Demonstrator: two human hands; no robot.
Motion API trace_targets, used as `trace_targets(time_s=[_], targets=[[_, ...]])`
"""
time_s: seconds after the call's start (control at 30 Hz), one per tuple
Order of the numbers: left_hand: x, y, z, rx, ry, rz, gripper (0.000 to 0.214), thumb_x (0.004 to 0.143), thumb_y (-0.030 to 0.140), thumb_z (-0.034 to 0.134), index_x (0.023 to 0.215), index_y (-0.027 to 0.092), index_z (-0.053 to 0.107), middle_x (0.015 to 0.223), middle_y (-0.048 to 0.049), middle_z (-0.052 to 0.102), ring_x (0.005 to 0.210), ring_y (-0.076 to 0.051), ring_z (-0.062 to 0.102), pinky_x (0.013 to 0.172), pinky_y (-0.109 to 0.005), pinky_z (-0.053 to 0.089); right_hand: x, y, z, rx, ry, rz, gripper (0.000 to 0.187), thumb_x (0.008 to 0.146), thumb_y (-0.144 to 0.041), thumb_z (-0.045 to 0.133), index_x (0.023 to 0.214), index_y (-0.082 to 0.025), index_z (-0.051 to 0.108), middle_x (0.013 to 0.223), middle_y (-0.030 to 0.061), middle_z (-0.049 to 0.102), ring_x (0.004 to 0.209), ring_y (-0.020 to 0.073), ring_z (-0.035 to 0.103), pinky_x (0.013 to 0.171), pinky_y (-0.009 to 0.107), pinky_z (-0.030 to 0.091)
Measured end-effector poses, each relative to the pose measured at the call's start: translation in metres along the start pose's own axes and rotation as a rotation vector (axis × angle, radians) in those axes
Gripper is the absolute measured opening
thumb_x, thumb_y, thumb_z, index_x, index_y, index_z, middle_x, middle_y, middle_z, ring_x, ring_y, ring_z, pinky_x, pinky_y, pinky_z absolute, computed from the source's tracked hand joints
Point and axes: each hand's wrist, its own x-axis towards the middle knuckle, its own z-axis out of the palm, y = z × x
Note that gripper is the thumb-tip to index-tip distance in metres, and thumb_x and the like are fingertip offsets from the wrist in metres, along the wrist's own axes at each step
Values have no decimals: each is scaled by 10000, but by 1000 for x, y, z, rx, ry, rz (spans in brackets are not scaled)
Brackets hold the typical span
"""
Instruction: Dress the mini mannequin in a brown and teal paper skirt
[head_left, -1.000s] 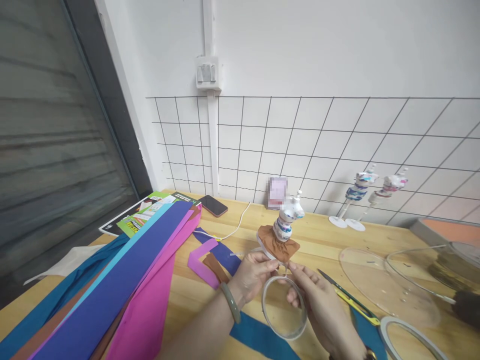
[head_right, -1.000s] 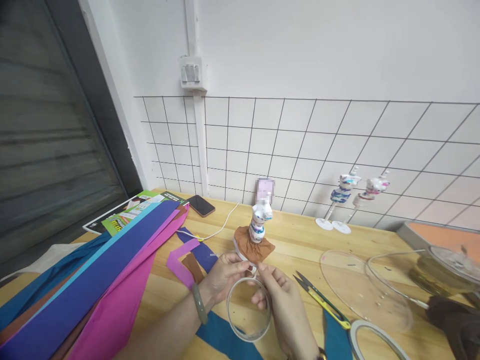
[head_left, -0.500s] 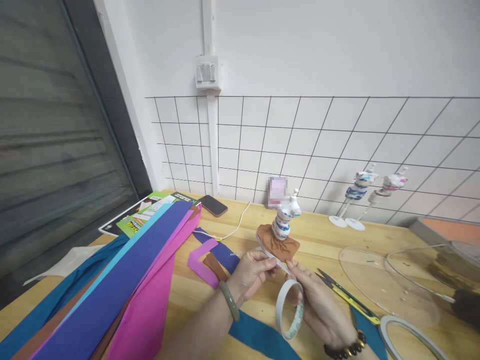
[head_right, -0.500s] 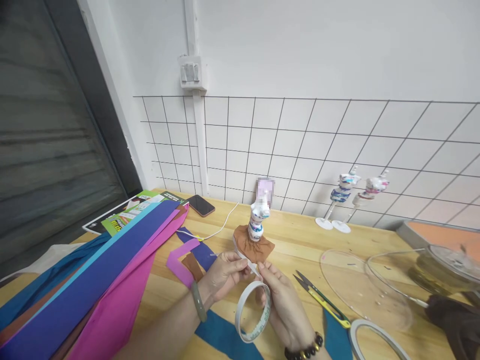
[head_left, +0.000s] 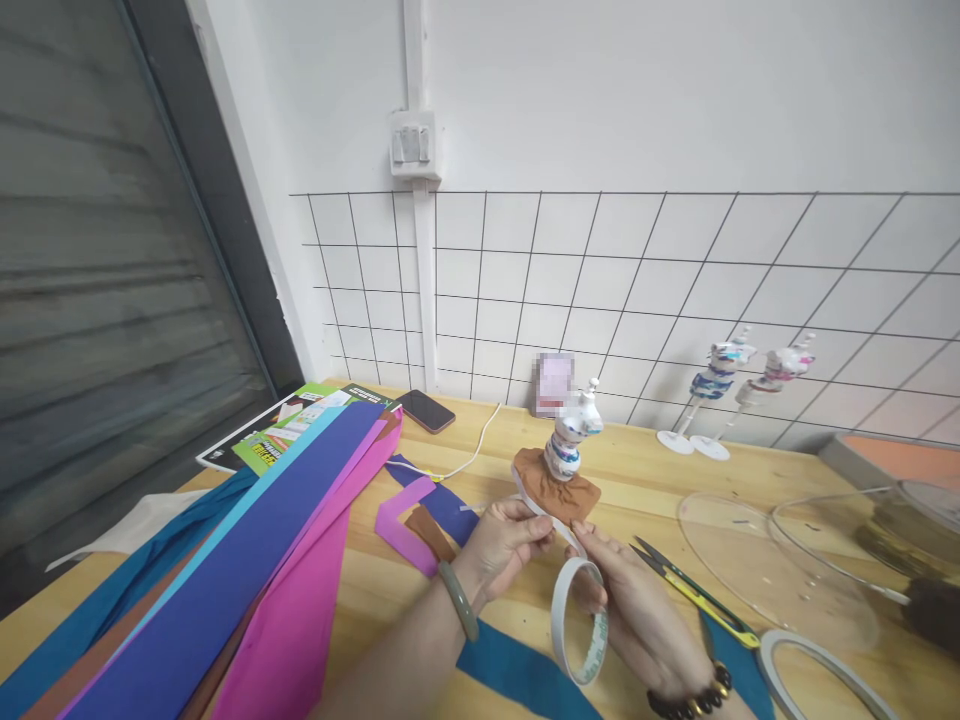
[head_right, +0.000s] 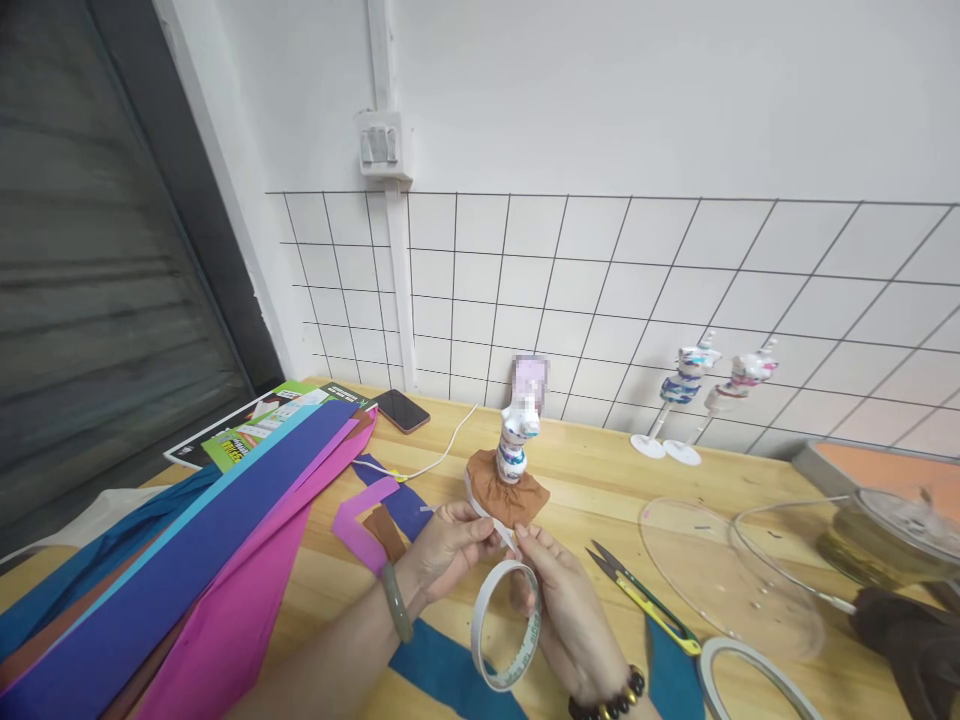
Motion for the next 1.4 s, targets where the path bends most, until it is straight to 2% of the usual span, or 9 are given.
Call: trace_targets(time_s=[0.33, 0.53, 0.67, 0.8, 0.87, 1.07, 1.23, 1.33, 1.4], targets=[[1, -2, -2, 0, 27, 17, 125, 642, 202, 685, 691, 99, 634, 706, -64, 624, 652, -121, 546, 696, -281, 389, 6, 6, 0, 14, 45, 27, 250, 742, -375, 568, 603, -170, 537, 379, -71, 388, 364, 46, 264, 371, 180, 230], [2, -1, -3, -42, 44, 0, 123, 634, 196, 684, 663, 97, 617, 636, -42, 600, 590, -100, 525, 642, -258, 393, -4, -3, 3, -226, 61, -29, 369, 744, -461, 526, 523, -169, 478, 404, -59, 393, 384, 50, 277, 391, 199, 233], [3, -2, -4, -35, 56, 3, 161, 607, 208, 703, 682, 95, 617, 648, -46, 606, 608, -109, 535, 634, -255, 399, -6, -4, 3, -480, 136, -99, 298, 664, -464, 609, 663, -177, 530, 468, -83, 395, 374, 34, 230, 371, 195, 175], [3, -2, -5, -18, 56, 25, 149, 607, 203, 701, 655, 102, 603, 633, -34, 602, 593, -101, 534, 621, -238, 397, -3, -1, 3, -692, 173, -239, 278, 623, -432, 650, 658, -177, 544, 598, -36, 516, 499, 75, 404, 481, 200, 316], [4, -1, -5, -18, 53, 29, 132, 622, 193, 689, 657, 106, 597, 635, -33, 601, 595, -102, 537, 622, -239, 400, -2, 0, 3, -733, 182, -263, 275, 623, -428, 646, 605, -178, 533, 578, -28, 521, 542, 97, 428, 523, 211, 332], [4, 0, -7, -10, 49, 49, 118, 643, 183, 675, 652, 105, 588, 613, -25, 595, 584, -98, 537, 628, -243, 399, -8, -8, 5, -693, 161, -94, 333, 597, -433, 658, 490, -184, 466, 400, -88, 312, 382, 48, 199, 383, 216, 138], [5, 1, -10, -11, 48, 49, 100, 668, 182, 655, 663, 104, 592, 613, -26, 597, 582, -92, 535, 609, -236, 386, -11, -7, -10, -374, 77, 133, 347, 668, -518, 572, 615, -180, 514, 436, -122, 164, 389, 42, 95, 375, 203, 89], [6, 1, -11, -4, 45, 45, 107, 664, 186, 661, 660, 101, 597, 612, -27, 598, 575, -90, 533, 601, -233, 380, -10, -5, -24, -317, 79, 148, 348, 662, -502, 591, 715, -159, 592, 437, -120, 193, 380, 38, 120, 362, 189, 122], [6, 1, -10, 3, 46, 44, 121, 647, 193, 677, 652, 101, 598, 616, -28, 600, 568, -87, 528, 596, -231, 375, -9, -5, -28, -394, 104, 86, 325, 643, -474, 623, 655, -149, 610, 434, -90, 323, 389, 45, 252, 380, 184, 222]])
